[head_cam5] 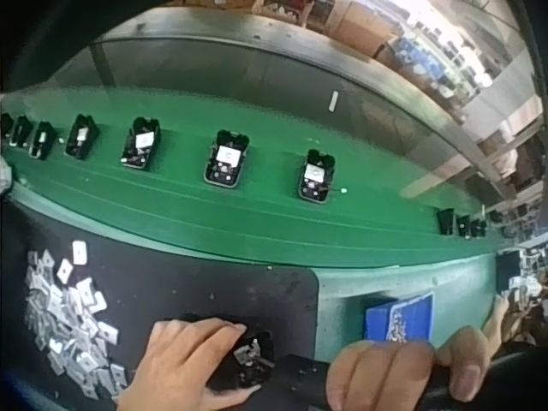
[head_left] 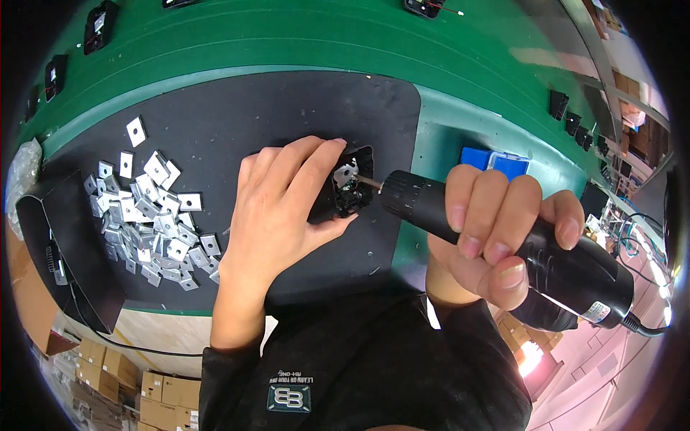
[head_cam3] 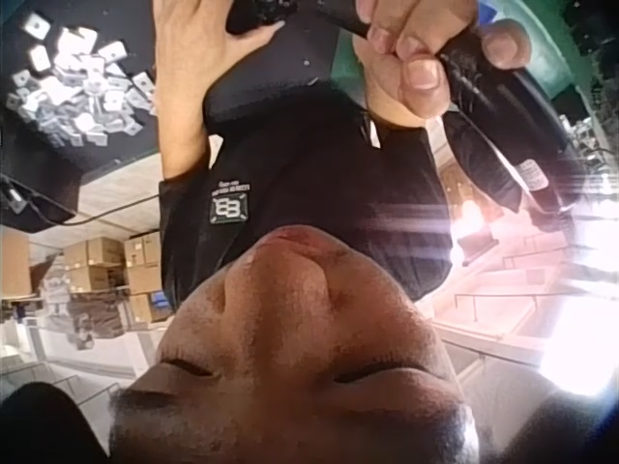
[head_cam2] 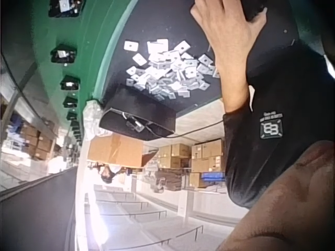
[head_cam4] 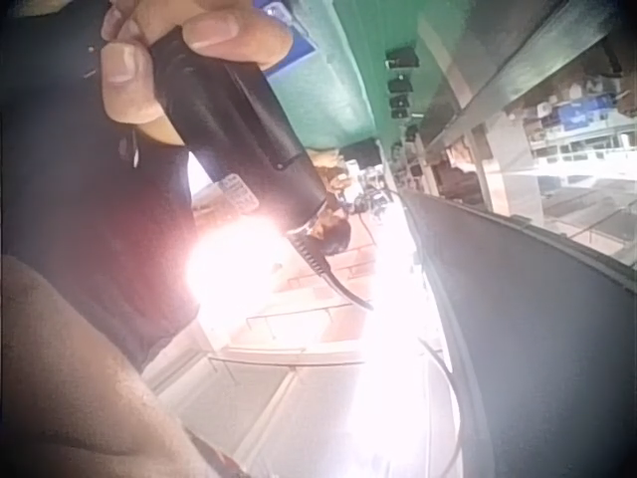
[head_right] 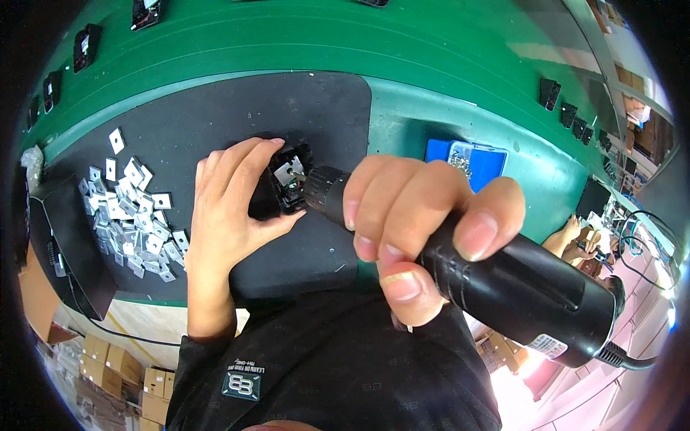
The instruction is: The person assembles electronic components, including a circuit board and metal plates, into an electronic housing using an electric screwdriver to secure them with screws.
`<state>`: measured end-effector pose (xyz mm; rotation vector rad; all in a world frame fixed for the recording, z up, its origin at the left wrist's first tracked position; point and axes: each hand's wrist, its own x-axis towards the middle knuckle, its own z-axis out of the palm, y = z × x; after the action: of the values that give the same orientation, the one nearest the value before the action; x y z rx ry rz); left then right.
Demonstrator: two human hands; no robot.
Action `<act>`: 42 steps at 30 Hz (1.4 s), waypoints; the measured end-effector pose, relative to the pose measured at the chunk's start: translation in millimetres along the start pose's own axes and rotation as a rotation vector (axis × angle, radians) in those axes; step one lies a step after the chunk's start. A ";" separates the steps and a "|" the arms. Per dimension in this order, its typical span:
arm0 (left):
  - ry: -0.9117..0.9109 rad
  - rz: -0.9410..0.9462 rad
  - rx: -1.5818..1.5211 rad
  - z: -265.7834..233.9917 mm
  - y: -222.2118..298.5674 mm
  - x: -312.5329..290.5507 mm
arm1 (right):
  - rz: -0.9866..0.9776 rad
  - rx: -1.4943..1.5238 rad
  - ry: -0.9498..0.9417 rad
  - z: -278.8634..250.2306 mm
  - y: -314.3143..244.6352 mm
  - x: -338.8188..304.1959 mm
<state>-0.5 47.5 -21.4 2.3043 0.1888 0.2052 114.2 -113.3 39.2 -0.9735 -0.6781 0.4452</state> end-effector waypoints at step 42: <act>0.022 0.024 0.019 5.9 -1.3 -0.7 | -0.100 -0.016 -0.020 -1.7 8.2 -0.4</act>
<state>0.0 44.0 -26.5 2.3249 0.1756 0.2420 114.7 -110.5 31.3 -0.9468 -0.7455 0.3623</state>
